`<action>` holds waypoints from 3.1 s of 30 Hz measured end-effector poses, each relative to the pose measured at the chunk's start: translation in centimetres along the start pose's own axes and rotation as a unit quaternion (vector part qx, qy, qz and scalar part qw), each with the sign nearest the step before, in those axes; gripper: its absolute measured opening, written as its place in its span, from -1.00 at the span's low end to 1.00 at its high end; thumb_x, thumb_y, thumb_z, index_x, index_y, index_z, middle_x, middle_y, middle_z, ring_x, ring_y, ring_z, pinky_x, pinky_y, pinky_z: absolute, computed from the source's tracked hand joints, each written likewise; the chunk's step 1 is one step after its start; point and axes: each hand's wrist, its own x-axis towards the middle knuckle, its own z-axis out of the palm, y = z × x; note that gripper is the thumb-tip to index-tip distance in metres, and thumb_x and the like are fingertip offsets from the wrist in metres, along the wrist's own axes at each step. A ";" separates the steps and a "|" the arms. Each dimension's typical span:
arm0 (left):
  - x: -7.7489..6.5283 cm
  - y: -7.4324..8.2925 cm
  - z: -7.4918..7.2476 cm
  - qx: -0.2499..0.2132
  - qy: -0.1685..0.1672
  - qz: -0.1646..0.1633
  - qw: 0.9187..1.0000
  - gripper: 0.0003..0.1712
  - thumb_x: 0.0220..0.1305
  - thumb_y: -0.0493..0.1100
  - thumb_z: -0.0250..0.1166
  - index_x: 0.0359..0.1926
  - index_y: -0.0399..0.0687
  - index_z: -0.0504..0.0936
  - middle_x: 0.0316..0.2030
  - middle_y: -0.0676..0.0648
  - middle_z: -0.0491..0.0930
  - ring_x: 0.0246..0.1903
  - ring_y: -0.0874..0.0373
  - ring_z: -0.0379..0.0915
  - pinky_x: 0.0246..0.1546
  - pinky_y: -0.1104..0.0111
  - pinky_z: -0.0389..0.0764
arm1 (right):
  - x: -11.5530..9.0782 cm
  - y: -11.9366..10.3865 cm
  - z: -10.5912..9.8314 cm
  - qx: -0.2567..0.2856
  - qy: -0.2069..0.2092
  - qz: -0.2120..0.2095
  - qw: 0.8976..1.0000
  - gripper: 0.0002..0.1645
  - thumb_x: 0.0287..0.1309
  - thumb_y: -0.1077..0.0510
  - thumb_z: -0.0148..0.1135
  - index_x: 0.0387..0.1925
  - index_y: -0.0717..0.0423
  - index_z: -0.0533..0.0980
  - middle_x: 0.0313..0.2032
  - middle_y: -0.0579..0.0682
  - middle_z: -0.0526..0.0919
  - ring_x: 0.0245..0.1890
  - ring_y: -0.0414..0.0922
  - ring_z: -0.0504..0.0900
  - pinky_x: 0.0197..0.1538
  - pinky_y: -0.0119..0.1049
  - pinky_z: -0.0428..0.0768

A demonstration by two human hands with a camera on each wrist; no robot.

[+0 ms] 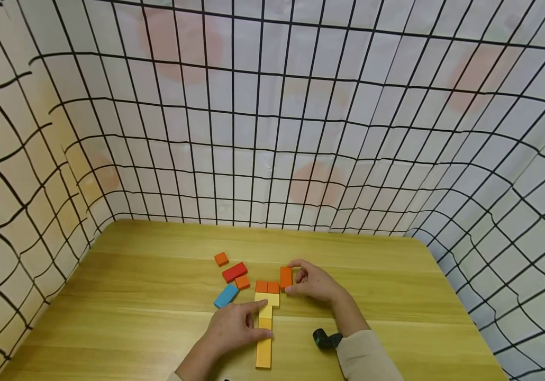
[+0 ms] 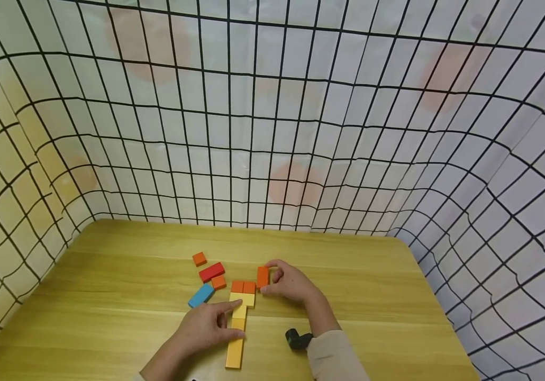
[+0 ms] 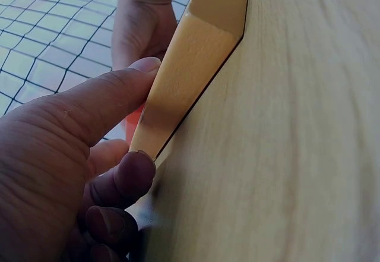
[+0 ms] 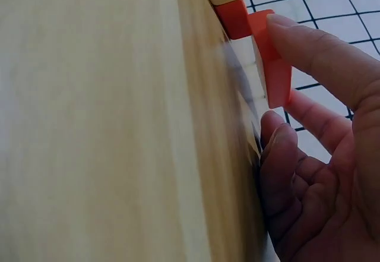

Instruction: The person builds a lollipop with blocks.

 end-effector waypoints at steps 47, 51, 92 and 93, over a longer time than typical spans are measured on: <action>0.0 0.0 0.1 0.004 0.006 0.004 1.000 -0.18 0.02 0.35 0.52 0.29 0.20 0.63 -0.68 0.27 0.39 -0.67 0.40 0.24 -0.63 0.44 0.24 | -0.1 -0.2 0.4 -0.014 0.001 -0.005 1.000 -0.43 0.19 0.02 0.49 0.21 0.00 0.55 -0.22 -0.01 0.52 -0.31 -0.13 0.43 -0.22 -0.31 0.46; 0.0 0.0 0.1 0.006 0.006 0.004 1.000 -0.18 0.02 0.35 0.52 0.30 0.19 0.63 -0.68 0.27 0.39 -0.67 0.40 0.24 -0.62 0.44 0.25 | 0.0 -0.1 0.5 -0.016 0.003 -0.005 1.000 -0.44 0.20 0.01 0.48 0.21 -0.01 0.55 -0.22 -0.01 0.52 -0.31 -0.13 0.44 -0.21 -0.31 0.46; 0.0 0.2 -0.1 -0.003 0.003 0.008 1.000 -0.18 0.03 0.35 0.51 0.30 0.18 0.63 -0.66 0.27 0.42 -0.67 0.39 0.27 -0.62 0.44 0.28 | -1.4 0.1 3.2 -0.080 0.159 -0.004 0.984 -0.56 0.31 -0.02 0.38 0.18 -0.08 0.64 -0.28 -0.12 0.54 -0.35 -0.19 0.44 -0.23 -0.33 0.45; 0.0 0.2 -0.1 -0.004 0.003 0.008 1.000 -0.18 0.03 0.35 0.51 0.29 0.18 0.63 -0.66 0.27 0.42 -0.67 0.39 0.27 -0.62 0.44 0.28 | -1.4 0.1 3.3 -0.082 0.158 -0.004 0.984 -0.57 0.31 -0.02 0.37 0.18 -0.09 0.64 -0.28 -0.12 0.54 -0.35 -0.19 0.43 -0.24 -0.33 0.45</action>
